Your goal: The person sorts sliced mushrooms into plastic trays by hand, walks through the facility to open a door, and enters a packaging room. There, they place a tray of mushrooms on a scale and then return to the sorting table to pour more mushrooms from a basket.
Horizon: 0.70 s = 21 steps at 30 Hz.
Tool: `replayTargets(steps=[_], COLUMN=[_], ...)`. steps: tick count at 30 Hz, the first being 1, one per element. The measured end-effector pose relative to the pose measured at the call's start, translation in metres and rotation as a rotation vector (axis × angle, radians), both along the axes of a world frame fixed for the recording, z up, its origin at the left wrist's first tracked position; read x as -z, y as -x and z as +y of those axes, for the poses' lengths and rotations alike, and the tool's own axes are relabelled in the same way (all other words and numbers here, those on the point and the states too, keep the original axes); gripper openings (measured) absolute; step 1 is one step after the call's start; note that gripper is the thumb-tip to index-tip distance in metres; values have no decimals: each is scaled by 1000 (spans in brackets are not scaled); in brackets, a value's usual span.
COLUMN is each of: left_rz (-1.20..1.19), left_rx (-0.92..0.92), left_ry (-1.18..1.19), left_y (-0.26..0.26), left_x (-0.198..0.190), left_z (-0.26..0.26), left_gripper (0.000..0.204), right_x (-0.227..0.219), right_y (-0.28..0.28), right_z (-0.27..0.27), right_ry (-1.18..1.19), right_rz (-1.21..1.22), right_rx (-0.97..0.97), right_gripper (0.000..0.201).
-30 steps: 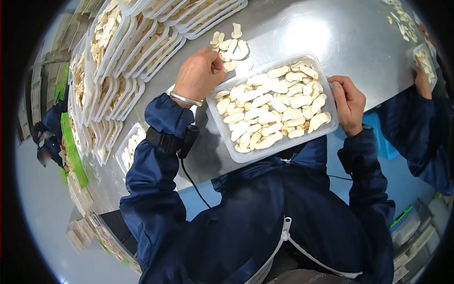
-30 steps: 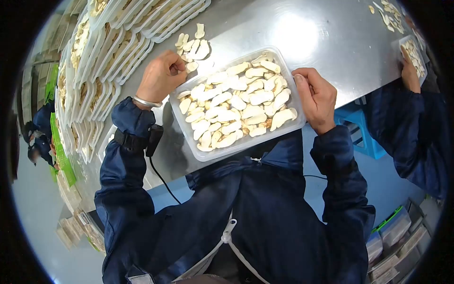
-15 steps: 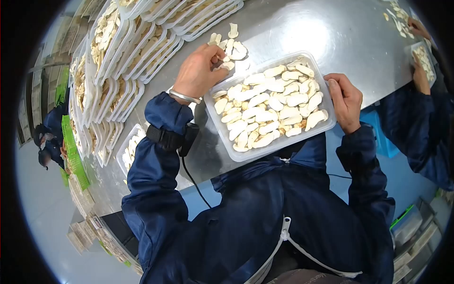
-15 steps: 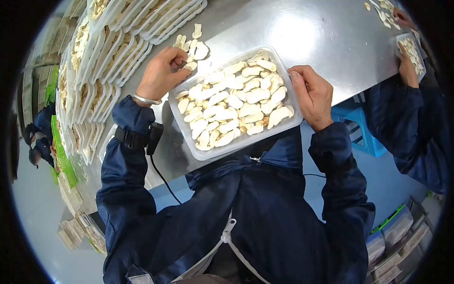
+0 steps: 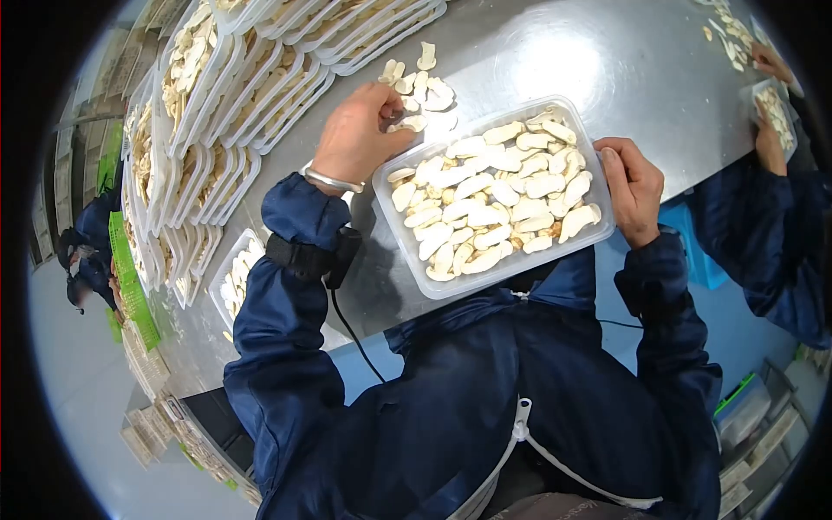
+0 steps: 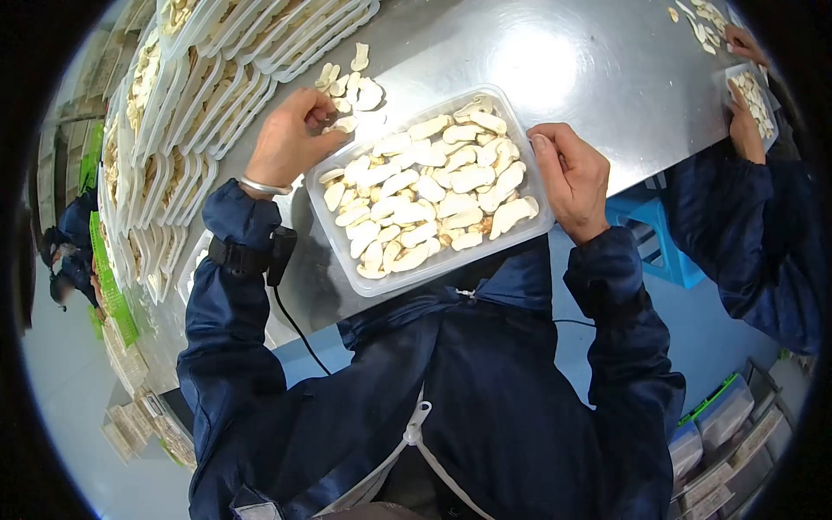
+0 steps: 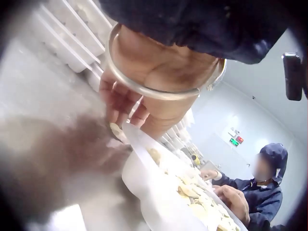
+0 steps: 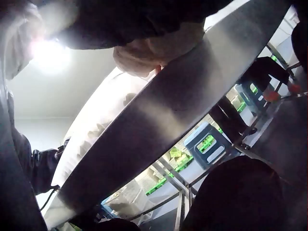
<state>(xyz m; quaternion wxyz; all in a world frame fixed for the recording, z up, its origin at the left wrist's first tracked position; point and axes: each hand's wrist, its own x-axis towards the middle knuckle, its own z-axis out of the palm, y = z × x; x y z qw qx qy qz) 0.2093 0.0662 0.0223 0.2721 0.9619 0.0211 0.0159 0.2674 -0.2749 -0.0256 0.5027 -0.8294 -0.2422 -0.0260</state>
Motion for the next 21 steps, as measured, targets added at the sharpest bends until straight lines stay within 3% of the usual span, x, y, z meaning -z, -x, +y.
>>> replayTargets(steps=[15, 21], left_rz=[57, -82], left_rx=[8, -77], left_ry=[-75, 178], left_y=[3, 25], left_x=[-2, -14], left_z=[2, -2], left_gripper=[19, 20], right_x=[-1, 0], right_y=[1, 0], right_z=[0, 0], right_ry=[5, 16], right_rz=[19, -9], right_rx=[9, 10], right_gripper=[17, 17])
